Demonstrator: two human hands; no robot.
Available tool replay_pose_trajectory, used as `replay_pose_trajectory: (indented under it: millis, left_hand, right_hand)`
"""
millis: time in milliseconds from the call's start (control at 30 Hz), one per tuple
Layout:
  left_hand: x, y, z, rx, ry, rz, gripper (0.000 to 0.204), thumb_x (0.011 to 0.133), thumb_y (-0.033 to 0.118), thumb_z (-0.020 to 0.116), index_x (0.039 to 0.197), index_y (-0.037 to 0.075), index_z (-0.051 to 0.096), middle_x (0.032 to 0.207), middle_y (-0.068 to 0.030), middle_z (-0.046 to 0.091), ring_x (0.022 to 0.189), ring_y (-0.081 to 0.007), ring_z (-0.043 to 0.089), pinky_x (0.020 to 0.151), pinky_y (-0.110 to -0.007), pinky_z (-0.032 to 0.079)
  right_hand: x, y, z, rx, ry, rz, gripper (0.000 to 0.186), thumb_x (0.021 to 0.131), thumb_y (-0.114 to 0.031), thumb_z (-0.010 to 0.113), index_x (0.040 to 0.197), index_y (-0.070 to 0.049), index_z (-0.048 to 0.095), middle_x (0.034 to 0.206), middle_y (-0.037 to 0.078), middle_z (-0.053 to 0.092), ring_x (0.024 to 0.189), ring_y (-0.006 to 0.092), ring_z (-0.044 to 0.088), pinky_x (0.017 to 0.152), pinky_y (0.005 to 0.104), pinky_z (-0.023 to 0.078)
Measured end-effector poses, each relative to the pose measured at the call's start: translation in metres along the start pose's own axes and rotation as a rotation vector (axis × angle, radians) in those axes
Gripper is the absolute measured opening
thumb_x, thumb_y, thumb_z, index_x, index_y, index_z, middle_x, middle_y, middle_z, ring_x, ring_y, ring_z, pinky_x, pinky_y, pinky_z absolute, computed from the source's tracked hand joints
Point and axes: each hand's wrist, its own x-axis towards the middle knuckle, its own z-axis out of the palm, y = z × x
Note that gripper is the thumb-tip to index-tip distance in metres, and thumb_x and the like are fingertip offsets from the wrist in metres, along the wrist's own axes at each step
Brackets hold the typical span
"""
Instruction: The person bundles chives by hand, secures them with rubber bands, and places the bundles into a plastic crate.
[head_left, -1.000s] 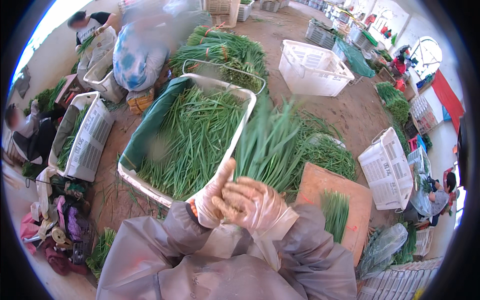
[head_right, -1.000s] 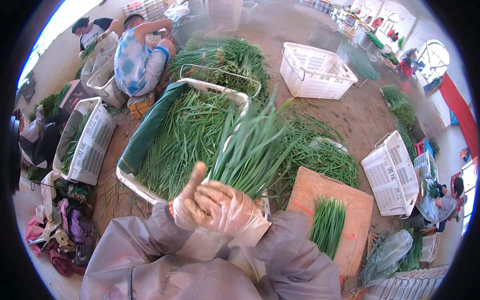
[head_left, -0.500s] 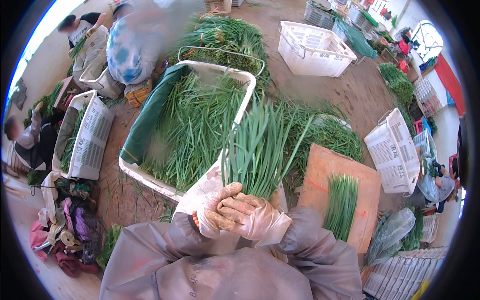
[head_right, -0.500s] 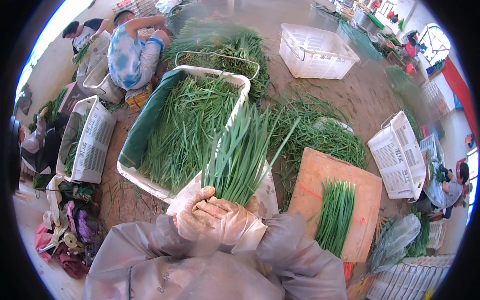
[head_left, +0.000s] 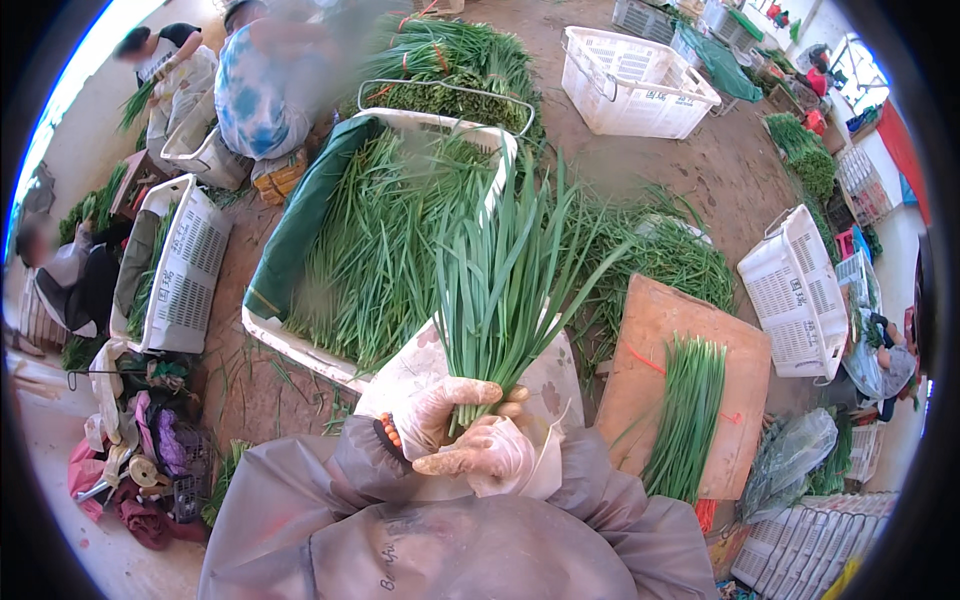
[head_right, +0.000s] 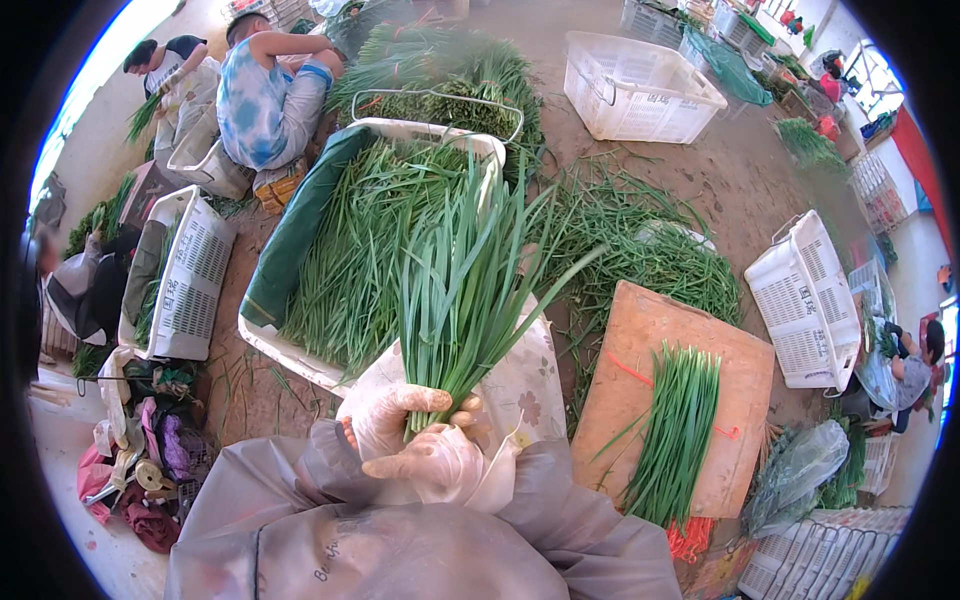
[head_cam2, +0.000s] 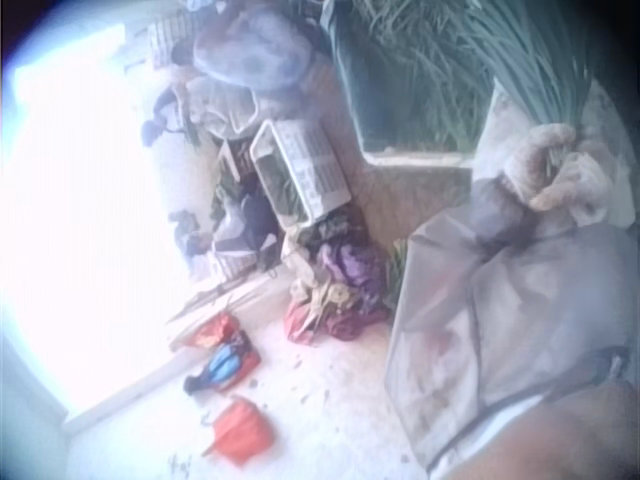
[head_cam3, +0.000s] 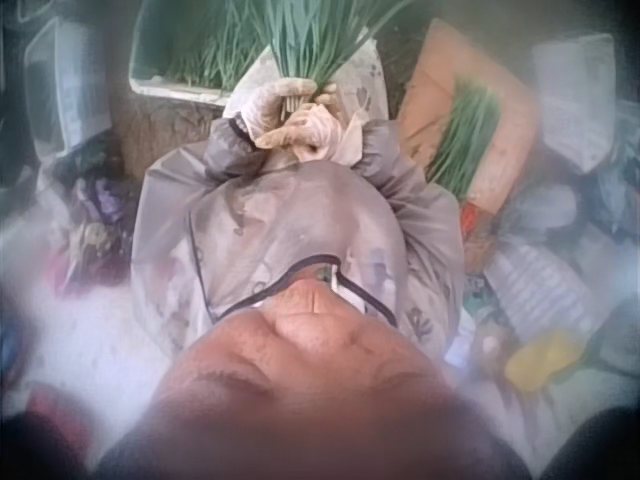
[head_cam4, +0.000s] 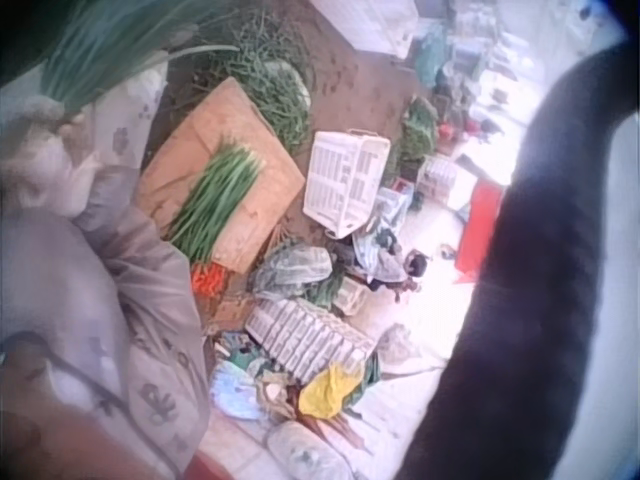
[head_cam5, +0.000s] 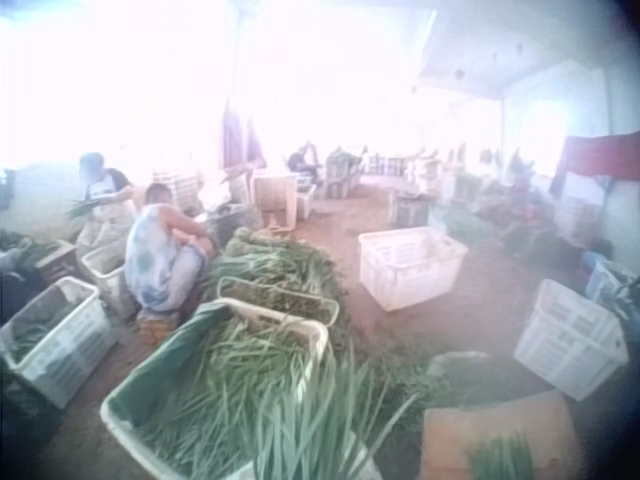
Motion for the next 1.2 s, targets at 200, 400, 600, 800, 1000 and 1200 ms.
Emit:
replay_pose_trajectory:
  millis: [200,400,600,800,1000,1200]
  left_hand:
    - [-0.023,0.003,0.030,0.266,-0.090,0.546,0.038,0.071,-0.011,0.055,0.106,0.001,0.046,0.085,-0.0132,0.058,0.076,-0.0213,0.058,0.063,-0.033,0.050]
    - [-0.021,0.001,0.027,0.386,0.038,0.510,0.041,0.070,-0.013,0.057,0.106,0.004,0.047,0.087,-0.0095,0.057,0.073,-0.0203,0.058,0.061,-0.033,0.049]
    - [0.013,-0.008,-0.023,0.531,0.074,0.388,0.024,0.075,0.004,0.059,0.098,0.002,0.054,0.082,-0.0068,0.058,0.070,-0.0155,0.057,0.063,-0.028,0.047]
    - [0.007,-0.008,-0.018,0.571,0.111,0.435,0.023,0.074,0.007,0.059,0.097,0.002,0.055,0.080,-0.0054,0.059,0.068,-0.0143,0.057,0.063,-0.026,0.047]
    - [-0.002,-0.003,0.002,0.374,0.056,0.362,0.028,0.072,0.000,0.059,0.099,0.000,0.053,0.082,-0.0072,0.059,0.069,-0.0159,0.058,0.062,-0.025,0.048]
    - [-0.021,-0.001,0.035,0.240,-0.008,0.617,0.042,0.069,-0.010,0.055,0.109,0.000,0.044,0.085,-0.0128,0.058,0.069,-0.0200,0.058,0.056,-0.028,0.048]
  right_hand:
    - [0.023,-0.097,-0.016,-0.590,0.659,0.356,0.051,0.080,-0.023,0.059,0.124,-0.008,0.039,0.075,0.004,0.054,0.066,0.0140,0.053,0.057,0.0277,0.041]
    - [0.047,-0.100,-0.046,-1.031,0.594,0.907,0.055,0.077,-0.027,0.062,0.122,-0.010,0.037,0.069,0.010,0.058,0.065,0.0262,0.059,0.061,0.0366,0.044]
    - [0.038,-0.077,-0.039,-1.041,0.626,0.845,0.026,0.080,-0.022,0.058,0.095,-0.004,0.048,0.066,0.013,0.055,0.060,0.0233,0.055,0.054,0.0341,0.042]
    - [0.025,-0.079,-0.036,-0.744,0.551,0.565,0.008,0.084,-0.009,0.054,0.085,-0.001,0.051,0.063,0.002,0.055,0.053,0.0058,0.050,0.049,0.0212,0.041]
    - [0.023,-0.064,-0.031,-0.536,0.879,0.510,0.007,0.084,-0.008,0.052,0.089,-0.004,0.050,0.071,0.003,0.056,0.053,0.0086,0.051,0.049,0.0230,0.041]
    - [0.022,-0.063,-0.030,0.484,1.010,0.332,0.021,0.084,-0.015,0.056,0.103,-0.008,0.048,0.063,-0.002,0.050,0.043,0.0074,0.044,0.036,0.0201,0.033]
